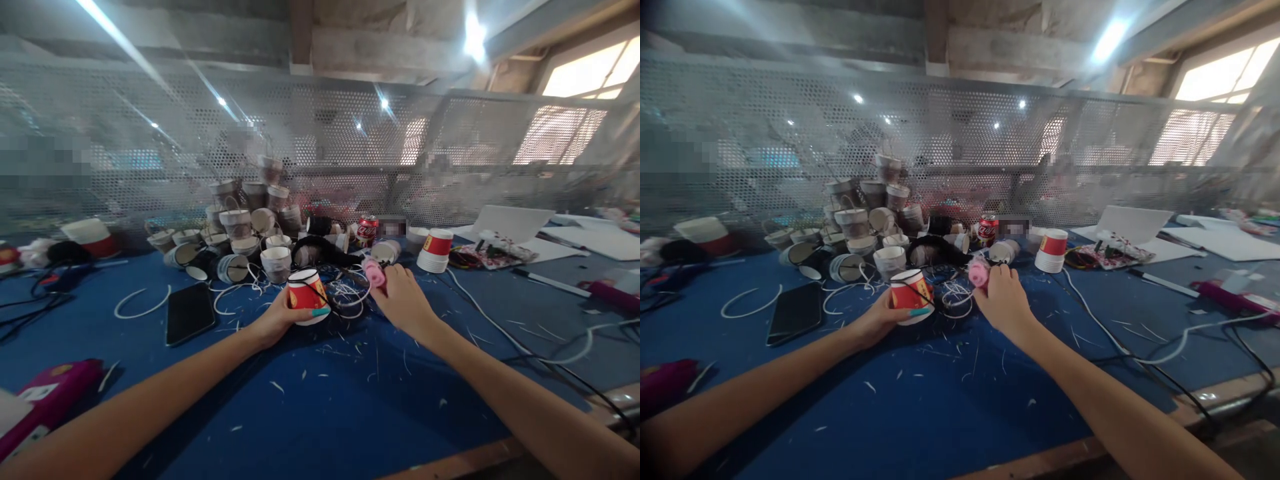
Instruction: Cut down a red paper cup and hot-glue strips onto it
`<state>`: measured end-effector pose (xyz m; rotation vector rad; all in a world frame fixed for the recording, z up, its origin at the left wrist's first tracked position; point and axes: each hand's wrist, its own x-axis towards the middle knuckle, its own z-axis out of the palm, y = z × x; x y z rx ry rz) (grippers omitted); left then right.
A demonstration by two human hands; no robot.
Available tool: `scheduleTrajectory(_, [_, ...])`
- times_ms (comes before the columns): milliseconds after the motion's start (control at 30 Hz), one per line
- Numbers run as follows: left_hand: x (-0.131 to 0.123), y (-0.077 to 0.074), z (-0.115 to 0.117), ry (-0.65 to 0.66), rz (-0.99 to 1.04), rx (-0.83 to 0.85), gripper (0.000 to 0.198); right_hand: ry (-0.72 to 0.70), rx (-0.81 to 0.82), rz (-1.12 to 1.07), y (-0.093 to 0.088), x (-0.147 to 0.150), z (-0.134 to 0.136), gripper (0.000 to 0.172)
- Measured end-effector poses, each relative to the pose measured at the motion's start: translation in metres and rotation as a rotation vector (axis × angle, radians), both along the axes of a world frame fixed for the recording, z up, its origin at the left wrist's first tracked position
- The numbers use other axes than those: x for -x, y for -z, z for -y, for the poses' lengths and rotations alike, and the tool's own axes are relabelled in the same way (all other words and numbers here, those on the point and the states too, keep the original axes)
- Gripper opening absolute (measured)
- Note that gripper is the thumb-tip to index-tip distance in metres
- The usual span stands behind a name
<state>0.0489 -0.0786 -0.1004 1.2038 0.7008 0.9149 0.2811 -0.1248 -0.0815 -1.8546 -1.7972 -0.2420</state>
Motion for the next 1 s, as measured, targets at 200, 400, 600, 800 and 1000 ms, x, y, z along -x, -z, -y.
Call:
scheduleTrajectory(200, [-0.001,-0.001,0.0,0.014,0.062,0.025,0.057,-0.491,0.002,-0.783,0.007,0.008,0.011,0.03])
scheduleTrajectory(400, [-0.001,0.0,0.0,0.013,0.081,0.036,0.055,-0.658,0.117,-1.292,0.011,0.015,0.013,0.027])
scheduleTrajectory(600, [-0.001,0.001,-0.001,0.042,0.07,0.025,0.051,-0.701,0.202,-1.331,0.009,0.019,0.017,0.019])
scheduleTrajectory(800, [0.0,0.004,-0.001,0.05,0.045,0.015,0.052,-0.697,0.207,-1.34,0.01,0.021,0.018,0.017])
scheduleTrajectory(1000, [0.0,0.003,0.0,0.038,0.011,0.019,0.05,-0.7,0.237,-1.307,0.005,0.023,0.021,0.017])
